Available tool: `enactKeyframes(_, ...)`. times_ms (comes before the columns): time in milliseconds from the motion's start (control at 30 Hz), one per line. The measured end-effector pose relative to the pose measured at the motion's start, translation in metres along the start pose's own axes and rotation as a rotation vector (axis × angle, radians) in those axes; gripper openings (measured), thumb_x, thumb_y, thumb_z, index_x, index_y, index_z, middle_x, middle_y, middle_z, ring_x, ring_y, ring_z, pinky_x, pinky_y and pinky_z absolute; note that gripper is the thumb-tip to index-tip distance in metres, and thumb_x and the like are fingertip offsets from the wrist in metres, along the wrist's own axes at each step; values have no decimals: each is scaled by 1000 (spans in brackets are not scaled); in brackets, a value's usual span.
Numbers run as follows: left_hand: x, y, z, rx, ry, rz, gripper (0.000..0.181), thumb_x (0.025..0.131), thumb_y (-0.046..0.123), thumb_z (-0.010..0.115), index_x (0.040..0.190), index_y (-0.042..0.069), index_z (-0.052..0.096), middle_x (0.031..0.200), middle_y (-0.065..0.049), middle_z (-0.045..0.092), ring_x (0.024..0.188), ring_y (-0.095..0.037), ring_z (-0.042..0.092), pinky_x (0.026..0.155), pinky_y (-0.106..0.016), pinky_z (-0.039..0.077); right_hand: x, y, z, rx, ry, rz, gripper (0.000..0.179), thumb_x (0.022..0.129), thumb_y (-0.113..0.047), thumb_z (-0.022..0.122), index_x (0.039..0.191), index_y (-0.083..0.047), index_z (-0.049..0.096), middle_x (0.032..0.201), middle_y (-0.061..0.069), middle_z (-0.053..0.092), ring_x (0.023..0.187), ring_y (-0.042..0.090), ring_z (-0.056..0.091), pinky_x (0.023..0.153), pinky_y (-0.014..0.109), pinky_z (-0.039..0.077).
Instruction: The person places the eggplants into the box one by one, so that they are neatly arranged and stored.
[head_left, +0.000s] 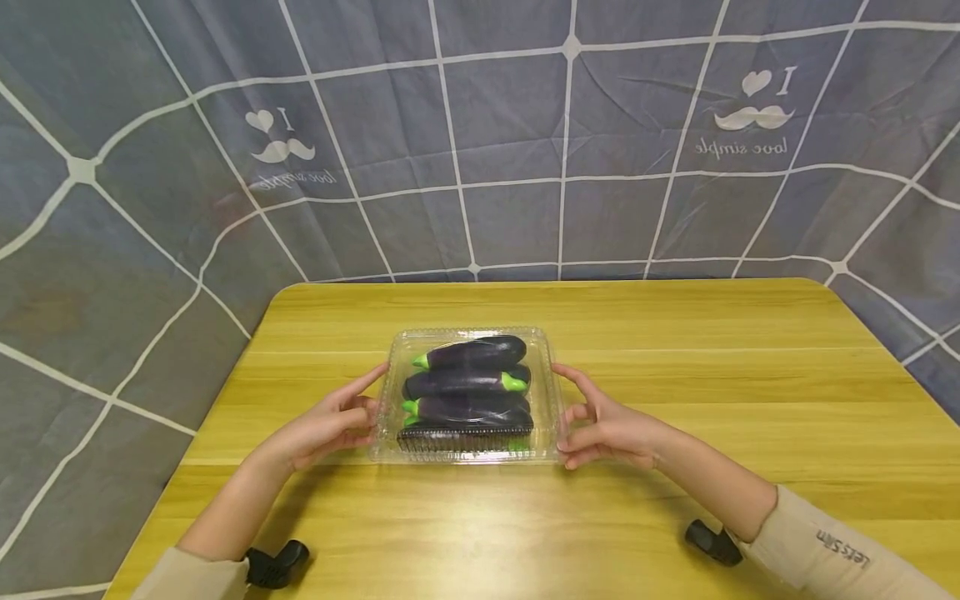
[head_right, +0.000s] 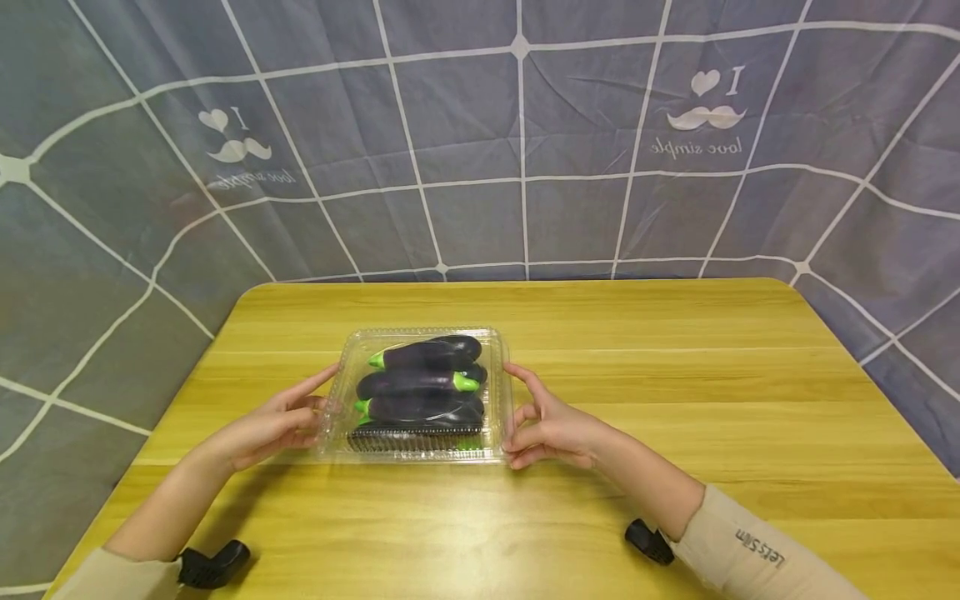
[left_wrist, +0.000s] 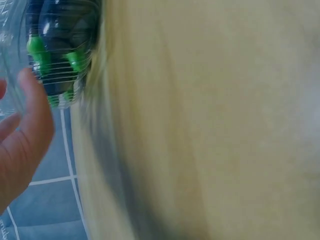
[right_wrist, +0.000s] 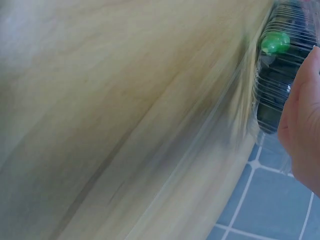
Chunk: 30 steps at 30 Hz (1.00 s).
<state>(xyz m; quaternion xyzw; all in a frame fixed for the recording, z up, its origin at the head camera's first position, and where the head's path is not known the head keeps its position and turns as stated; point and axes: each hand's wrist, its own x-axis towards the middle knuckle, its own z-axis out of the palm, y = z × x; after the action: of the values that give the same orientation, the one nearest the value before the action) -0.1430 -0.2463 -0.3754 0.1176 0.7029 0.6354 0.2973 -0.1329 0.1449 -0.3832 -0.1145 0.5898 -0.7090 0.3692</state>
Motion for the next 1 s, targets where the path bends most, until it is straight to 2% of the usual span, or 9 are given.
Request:
enactKeyframes(200,-5,4,-4,-62,-142,-51,96,86,-2,55,149,27,-12,94,-5,34,76,-13,49,78,-39,49,1,0,0,-19,-35,-9,103,82,10,59,147,-30,-9,85,9,55,74,24,64,69,35,54)
enactKeyframes(367,-6,4,-6,-82,-216,-58,104,84,-2,60,147,29,-18,85,-2,45,78,-13,56,78,-36,49,1,-1,0,-45,-42,-15,102,83,9,59,148,-29,-10,82,9,59,74,24,64,69,34,54)
enactKeyframes(500,-6,1,-8,-77,-244,-48,104,86,-3,59,146,29,-20,81,1,52,79,-14,58,79,-35,49,0,-2,-2,-73,-34,-22,103,82,6,63,148,-28,-8,82,10,61,74,24,64,69,35,54)
enactKeyframes(667,-7,-2,-7,-65,-252,-51,107,86,-3,60,145,32,-22,82,-2,58,83,-20,63,81,-39,51,-1,-2,-1,-92,-25,-24,104,81,5,65,149,-27,-7,81,11,60,73,25,65,68,36,55)
enactKeyframes(867,-7,-4,-2,-117,-258,-53,110,85,-4,61,143,33,-25,80,-4,60,84,-24,65,81,-39,52,-2,-1,0,-70,-15,-22,105,80,4,67,149,-27,-6,81,15,59,72,25,65,67,36,55)
enactKeyframes(1000,-7,-4,0,-153,-258,-66,110,85,-5,60,142,33,-26,80,-4,59,84,-23,66,80,-37,52,-2,0,1,-43,-8,-6,104,81,8,64,149,-28,-6,79,12,59,72,25,65,67,35,55)
